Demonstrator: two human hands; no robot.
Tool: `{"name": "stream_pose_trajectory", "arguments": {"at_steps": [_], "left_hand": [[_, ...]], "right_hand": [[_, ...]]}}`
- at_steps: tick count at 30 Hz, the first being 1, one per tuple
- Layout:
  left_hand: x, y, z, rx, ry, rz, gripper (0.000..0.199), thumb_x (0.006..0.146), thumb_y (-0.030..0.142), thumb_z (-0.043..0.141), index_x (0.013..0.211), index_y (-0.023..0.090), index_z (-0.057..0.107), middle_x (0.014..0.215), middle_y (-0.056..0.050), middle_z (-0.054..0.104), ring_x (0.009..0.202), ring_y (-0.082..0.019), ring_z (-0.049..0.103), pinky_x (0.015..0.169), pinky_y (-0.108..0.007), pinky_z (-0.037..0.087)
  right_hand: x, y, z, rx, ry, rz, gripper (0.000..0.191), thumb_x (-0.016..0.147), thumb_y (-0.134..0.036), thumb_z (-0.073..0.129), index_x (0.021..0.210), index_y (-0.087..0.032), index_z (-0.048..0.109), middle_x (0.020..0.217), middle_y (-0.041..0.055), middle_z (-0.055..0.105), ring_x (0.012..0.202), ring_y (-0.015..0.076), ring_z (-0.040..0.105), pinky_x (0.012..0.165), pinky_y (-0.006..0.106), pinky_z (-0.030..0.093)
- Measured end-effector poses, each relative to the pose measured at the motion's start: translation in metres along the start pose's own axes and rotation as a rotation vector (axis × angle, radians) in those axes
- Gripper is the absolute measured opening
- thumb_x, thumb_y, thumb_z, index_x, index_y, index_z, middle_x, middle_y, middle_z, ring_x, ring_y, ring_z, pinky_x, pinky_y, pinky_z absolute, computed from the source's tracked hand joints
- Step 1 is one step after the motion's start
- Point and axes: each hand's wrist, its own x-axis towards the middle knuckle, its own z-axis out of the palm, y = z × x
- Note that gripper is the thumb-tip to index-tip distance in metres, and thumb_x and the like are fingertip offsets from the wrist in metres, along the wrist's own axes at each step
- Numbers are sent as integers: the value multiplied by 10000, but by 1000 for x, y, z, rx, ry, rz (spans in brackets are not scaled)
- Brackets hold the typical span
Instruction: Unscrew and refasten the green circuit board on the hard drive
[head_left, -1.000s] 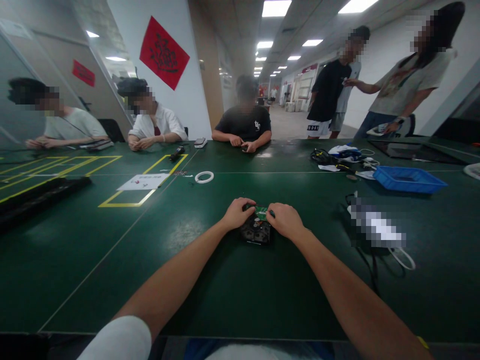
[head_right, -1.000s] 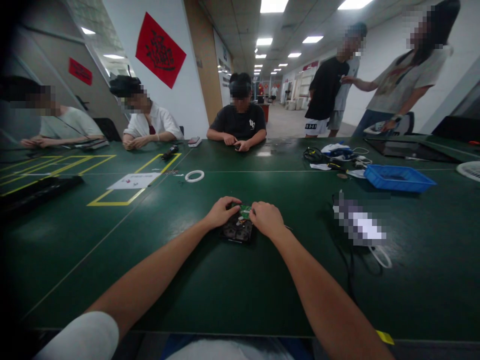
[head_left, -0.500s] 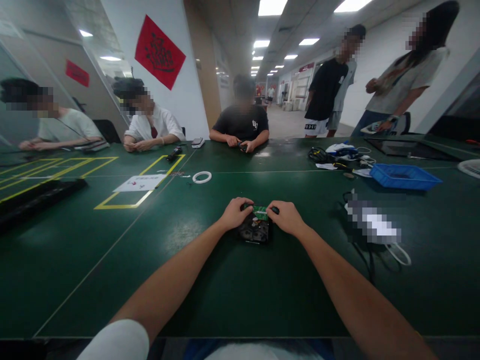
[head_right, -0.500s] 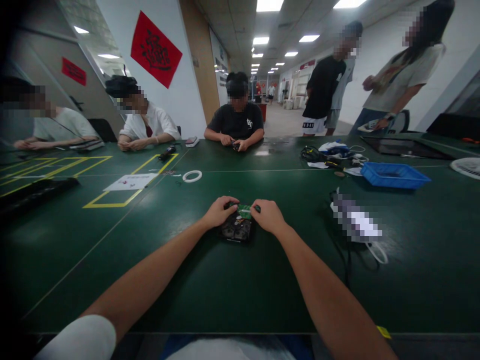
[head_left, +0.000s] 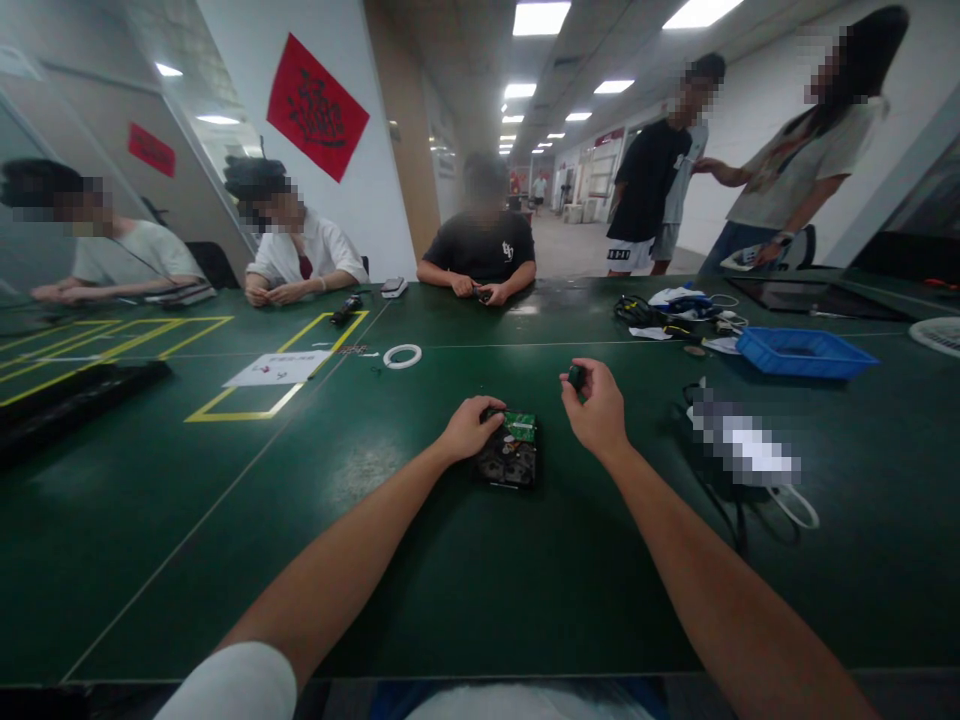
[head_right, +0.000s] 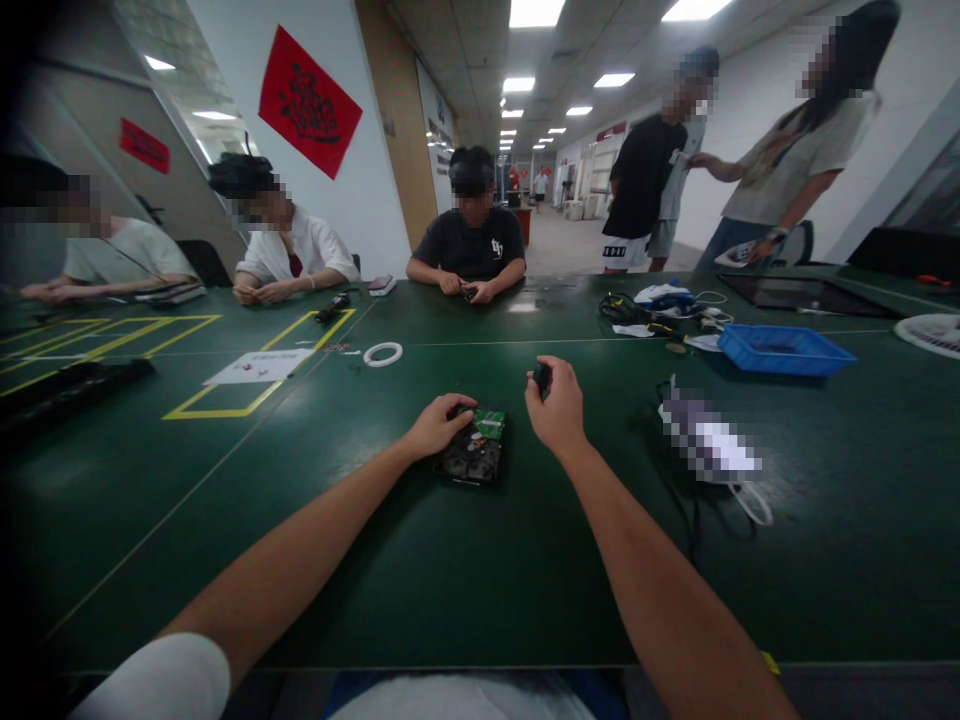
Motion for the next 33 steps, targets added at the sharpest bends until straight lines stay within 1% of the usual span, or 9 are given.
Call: {"name": "stream_pose_trajectory", "arguments": {"at_steps": [2,3,7,9,13,17,19,26,33], "left_hand": [[0,1,0,4,3,10,249,930,287,609,1153,229,702,1161,-44,712,1091,-239,618,1012,-407,469],[0,1,0,4,4,15,248,930,285,610,1153,228,702,1162,-44,712,1093,-239,619,1016,-408,467],[0,1,1,7,8,32,236,928,272,615,1139,219,706,1163,-49,713,1108,-238,620,1036,-412,456],[1,0,2,15,16,36,234,925,265,619,1136,214,705,1163,-53,714,1109,-240,620,1039,-416,453],[1,-1,2,34,39,11,233,919,245,621,1135,209,702,1161,-60,714,1097,-245,625,1029,-426,458],[0,-1,1,47,28,18,234,919,241,621,1136,214,704,1161,-58,714,1106,-249,623,1032,-428,454],[0,-2,1,52,28,23,235,920,248,623,1138,217,705,1159,-56,714,1105,-249,622,1032,-427,453],[-1,-2,1,54,43,25,233,931,261,615,1142,219,703,1151,-49,714,1077,-241,624,993,-402,471],[0,-1,0,50,37,24,228,929,259,617,1136,222,703,1154,-48,715,1082,-240,625,1014,-408,460]], "right_hand": [[-2,-4,1,76,68,-27,443,947,-298,533,1369,-212,429,1284,152,605,1144,252,649,967,436,560],[-3,-5,2,94,77,-37,432,947,-305,546,1357,-219,440,1288,145,600,1143,252,649,968,433,565],[-8,-6,4,31,-23,-97,367,956,-322,550,1308,-228,508,1305,139,571,1162,268,631,989,439,565],[-9,-6,4,-6,-53,-108,376,956,-312,542,1321,-227,515,1310,138,571,1141,268,636,995,438,563],[-10,-5,4,-37,-62,-75,451,947,-271,533,1391,-224,472,1326,137,592,1080,262,664,987,445,567],[-11,-8,5,30,29,-49,487,963,-353,552,1419,-229,435,1318,136,603,1020,242,692,942,426,597],[-12,-10,6,64,47,-55,502,964,-384,562,1425,-240,425,1311,129,610,996,232,701,936,418,604],[-15,-14,9,96,-2,-43,513,965,-411,561,1427,-234,426,1291,134,626,1005,238,709,939,420,604],[-16,-15,9,85,-16,-33,499,962,-405,566,1416,-245,432,1320,125,614,1003,233,709,938,417,609]]}}
